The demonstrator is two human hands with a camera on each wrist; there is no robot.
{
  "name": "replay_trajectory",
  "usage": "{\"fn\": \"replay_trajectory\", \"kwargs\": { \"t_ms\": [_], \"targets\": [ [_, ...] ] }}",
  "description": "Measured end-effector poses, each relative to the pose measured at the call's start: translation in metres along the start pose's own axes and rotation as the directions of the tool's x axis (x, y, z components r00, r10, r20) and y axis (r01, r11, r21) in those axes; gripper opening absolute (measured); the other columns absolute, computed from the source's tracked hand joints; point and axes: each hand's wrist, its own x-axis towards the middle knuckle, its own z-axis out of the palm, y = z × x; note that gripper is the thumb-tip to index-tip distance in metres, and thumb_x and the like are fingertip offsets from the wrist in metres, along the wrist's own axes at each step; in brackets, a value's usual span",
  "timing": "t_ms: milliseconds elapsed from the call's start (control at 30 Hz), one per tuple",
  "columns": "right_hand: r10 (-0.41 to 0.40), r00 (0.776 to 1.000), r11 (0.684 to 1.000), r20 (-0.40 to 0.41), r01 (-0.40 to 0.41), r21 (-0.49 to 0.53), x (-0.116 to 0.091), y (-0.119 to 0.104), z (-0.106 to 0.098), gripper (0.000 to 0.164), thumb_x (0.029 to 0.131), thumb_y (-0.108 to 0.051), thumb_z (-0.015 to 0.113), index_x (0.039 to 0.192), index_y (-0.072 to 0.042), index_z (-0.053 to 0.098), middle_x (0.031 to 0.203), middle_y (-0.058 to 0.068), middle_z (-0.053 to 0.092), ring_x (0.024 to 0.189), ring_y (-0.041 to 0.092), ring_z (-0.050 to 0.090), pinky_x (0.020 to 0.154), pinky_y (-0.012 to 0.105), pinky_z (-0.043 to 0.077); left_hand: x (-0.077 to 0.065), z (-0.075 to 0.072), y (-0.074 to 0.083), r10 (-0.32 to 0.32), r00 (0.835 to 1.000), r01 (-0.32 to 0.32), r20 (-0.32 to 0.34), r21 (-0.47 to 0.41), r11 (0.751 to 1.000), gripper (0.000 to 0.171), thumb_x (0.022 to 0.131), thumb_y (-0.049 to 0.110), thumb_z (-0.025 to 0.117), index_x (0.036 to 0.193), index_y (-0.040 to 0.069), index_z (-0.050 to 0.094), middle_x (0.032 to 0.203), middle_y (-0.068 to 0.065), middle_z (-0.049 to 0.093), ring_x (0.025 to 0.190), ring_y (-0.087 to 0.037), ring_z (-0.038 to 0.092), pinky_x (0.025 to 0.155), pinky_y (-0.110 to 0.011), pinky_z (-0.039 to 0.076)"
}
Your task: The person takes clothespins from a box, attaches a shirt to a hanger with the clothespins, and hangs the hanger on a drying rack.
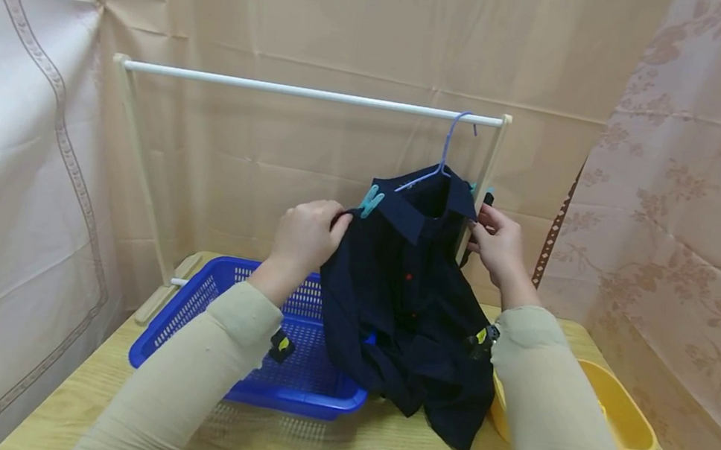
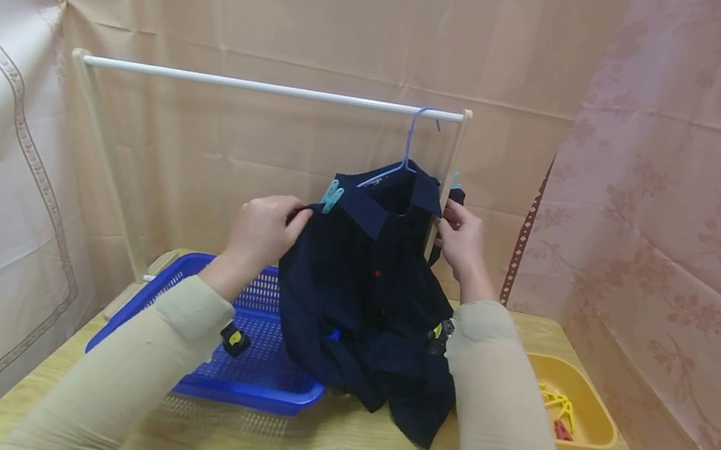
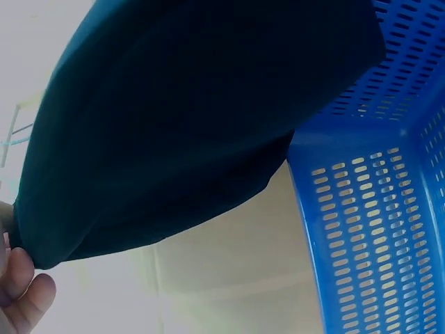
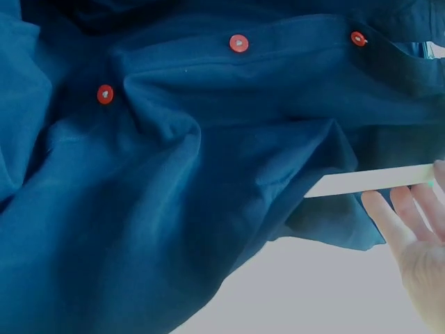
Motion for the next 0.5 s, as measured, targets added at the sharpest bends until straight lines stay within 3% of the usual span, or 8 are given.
{"fn": "replay_trajectory", "kwargs": {
  "t_ms": [267,500],
  "targets": [
    [-0.017,1.000,1.000,0.012,0.018,-0.005,-0.004,-0.010,-0.011,0.045,0.096,-0.013,0.054,0.140,-0.006,0.044,0.131,0.018,0.048,0.118,0.033,0.050,0.081,0.045,0.051,0.004,-0.012,-0.001,0.019,0.999,-0.020,-0.035,-0.014,1.000,0.023,0.092,0.028,0.060,0.088,0.008,0.070,0.081,-0.004,0.068,0.064,-0.017,0.062,0.059,-0.028,0.053],
    [-0.073,0.997,0.993,0.012,0.073,-0.097,-0.007,-0.021,-0.021,0.045,0.096,-0.022,0.054,0.139,-0.009,0.046,0.131,0.016,0.051,0.116,0.029,0.052,0.076,0.037,0.054,0.008,-0.027,-0.005,0.052,0.996,-0.052,-0.077,0.000,0.999,0.026,0.093,0.031,0.058,0.091,0.008,0.070,0.083,-0.005,0.068,0.066,-0.018,0.063,0.057,-0.028,0.052]
  ]
}}
